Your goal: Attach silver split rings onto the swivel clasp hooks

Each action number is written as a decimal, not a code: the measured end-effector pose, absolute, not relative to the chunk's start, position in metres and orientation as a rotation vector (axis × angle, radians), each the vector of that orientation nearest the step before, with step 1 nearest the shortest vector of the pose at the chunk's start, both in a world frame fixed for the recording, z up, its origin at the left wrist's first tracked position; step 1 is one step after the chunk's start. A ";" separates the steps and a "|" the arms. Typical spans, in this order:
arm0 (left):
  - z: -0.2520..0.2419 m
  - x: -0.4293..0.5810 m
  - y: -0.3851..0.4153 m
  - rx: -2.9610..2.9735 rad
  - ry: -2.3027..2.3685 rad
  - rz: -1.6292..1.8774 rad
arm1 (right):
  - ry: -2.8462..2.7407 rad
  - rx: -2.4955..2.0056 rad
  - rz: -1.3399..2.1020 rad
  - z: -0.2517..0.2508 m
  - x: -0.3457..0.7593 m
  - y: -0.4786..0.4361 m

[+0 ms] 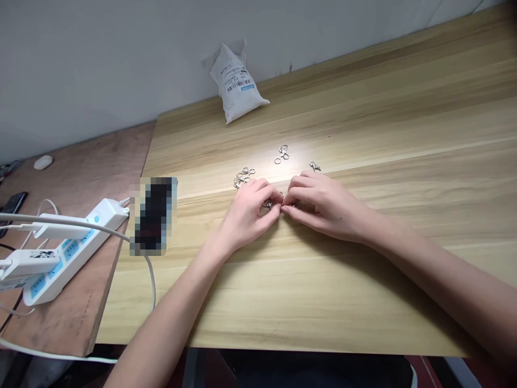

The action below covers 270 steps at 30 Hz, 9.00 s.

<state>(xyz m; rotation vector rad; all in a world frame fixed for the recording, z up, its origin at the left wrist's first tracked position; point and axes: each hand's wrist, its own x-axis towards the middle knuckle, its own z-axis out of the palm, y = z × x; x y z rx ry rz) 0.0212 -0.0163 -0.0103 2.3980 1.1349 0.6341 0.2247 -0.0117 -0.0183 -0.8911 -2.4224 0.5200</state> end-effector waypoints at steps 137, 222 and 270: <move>-0.011 0.019 -0.016 2.493 1.090 0.746 | -2.369 -0.911 0.481 -0.020 0.224 -0.014; -0.010 0.020 -0.015 2.423 1.090 0.631 | -2.437 -0.942 0.501 -0.020 0.225 -0.013; -0.012 0.020 -0.014 2.440 1.071 0.649 | -2.475 -0.930 0.472 -0.021 0.227 -0.012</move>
